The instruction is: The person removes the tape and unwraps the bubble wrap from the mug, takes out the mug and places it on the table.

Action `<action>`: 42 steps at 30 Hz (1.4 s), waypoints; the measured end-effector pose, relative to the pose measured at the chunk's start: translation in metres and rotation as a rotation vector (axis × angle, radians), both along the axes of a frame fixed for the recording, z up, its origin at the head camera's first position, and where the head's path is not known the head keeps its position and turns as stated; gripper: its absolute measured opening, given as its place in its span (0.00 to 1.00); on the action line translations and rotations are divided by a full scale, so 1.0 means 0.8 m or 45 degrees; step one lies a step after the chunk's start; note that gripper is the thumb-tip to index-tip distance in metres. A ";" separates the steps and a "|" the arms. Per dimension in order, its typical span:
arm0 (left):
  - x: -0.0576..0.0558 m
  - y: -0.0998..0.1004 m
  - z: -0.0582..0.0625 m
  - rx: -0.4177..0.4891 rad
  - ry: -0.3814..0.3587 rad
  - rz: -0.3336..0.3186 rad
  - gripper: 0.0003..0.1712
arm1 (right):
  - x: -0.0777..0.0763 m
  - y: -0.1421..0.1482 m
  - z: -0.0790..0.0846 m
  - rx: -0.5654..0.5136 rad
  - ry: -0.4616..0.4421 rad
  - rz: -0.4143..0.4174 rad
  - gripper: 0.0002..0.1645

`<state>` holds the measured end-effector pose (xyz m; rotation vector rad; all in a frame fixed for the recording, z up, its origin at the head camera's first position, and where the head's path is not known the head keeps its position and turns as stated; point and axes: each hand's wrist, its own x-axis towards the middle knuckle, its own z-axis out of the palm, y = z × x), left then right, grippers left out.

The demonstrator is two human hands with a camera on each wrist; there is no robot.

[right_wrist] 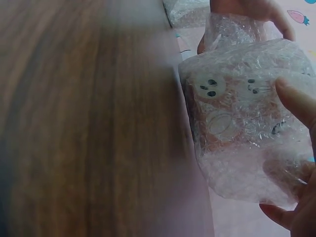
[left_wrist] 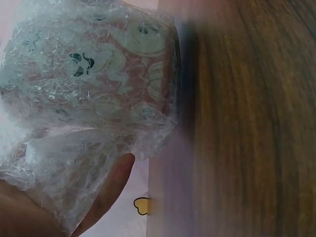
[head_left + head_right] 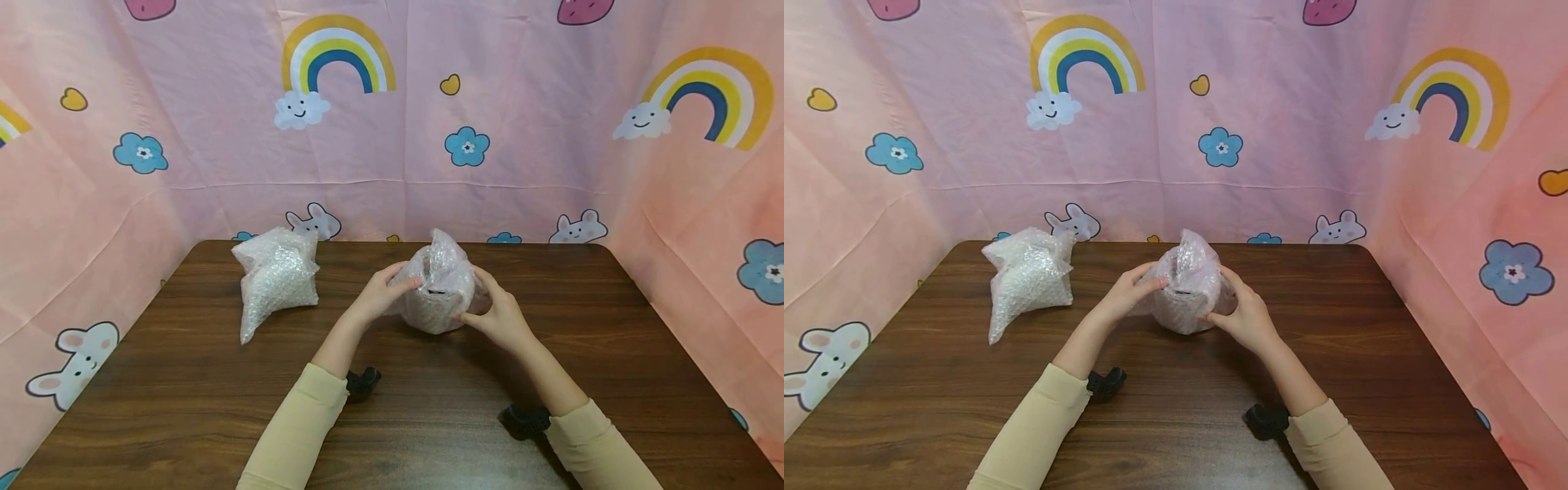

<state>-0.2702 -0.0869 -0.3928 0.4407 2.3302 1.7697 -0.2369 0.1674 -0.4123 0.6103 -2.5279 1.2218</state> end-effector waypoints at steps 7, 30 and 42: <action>0.001 0.000 -0.002 -0.020 0.021 0.009 0.34 | -0.001 0.000 -0.004 -0.006 -0.040 -0.001 0.55; -0.012 -0.007 -0.001 -0.139 -0.061 -0.061 0.37 | -0.009 0.005 -0.004 0.091 -0.120 0.022 0.55; -0.013 -0.006 0.004 -0.232 0.046 -0.108 0.36 | -0.008 0.006 0.011 0.217 0.021 0.081 0.62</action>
